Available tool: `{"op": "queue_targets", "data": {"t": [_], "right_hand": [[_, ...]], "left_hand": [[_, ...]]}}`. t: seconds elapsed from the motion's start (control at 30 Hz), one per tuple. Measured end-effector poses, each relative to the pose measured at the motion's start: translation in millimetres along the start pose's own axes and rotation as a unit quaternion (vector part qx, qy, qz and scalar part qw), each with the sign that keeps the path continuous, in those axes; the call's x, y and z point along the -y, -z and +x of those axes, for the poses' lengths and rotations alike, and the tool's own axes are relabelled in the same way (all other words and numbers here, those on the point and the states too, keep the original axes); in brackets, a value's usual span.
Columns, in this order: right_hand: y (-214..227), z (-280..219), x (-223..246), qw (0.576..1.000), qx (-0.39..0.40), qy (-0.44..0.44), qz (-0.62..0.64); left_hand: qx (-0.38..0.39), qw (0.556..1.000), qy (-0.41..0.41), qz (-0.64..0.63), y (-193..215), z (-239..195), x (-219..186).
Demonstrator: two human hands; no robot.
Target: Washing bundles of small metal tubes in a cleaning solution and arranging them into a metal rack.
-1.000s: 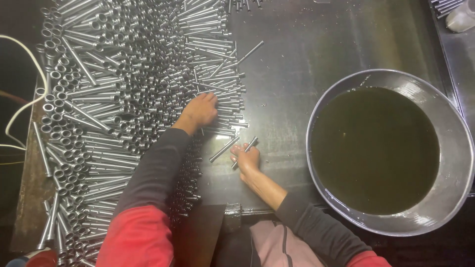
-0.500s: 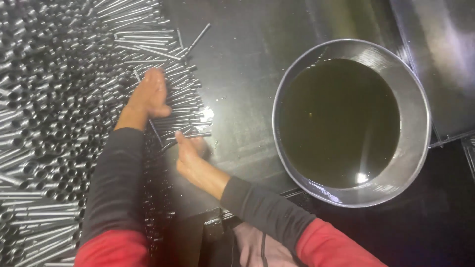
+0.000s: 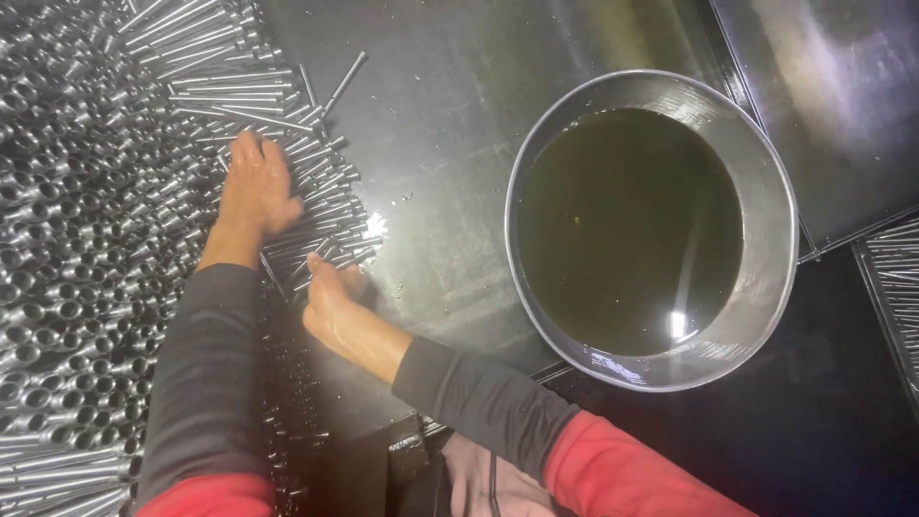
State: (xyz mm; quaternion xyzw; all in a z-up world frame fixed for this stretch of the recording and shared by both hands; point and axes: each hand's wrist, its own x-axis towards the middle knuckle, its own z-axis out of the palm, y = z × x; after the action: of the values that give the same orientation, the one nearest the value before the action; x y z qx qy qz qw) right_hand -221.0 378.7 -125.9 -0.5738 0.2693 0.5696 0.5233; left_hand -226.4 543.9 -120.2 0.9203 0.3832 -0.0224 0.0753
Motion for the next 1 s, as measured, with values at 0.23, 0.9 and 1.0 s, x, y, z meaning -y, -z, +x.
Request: {"op": "queue_targets", "data": {"t": [0.23, 0.9, 1.0], "right_hand": [[-9, -74, 22, 0.997, -0.021, 0.048, 0.06], [96, -66, 73, 0.922, 0.184, 0.274, -0.202], [193, -76, 134, 0.872, 0.291, 0.333, -0.21]], "left_hand": [[-0.111, 0.988, 0.033, -0.101, 31, -12, -8], [-0.274, 0.957, 0.013, -0.094, 87, 43, -129], [-0.145, 0.953, 0.068, -0.257, 89, 61, -178]]}}
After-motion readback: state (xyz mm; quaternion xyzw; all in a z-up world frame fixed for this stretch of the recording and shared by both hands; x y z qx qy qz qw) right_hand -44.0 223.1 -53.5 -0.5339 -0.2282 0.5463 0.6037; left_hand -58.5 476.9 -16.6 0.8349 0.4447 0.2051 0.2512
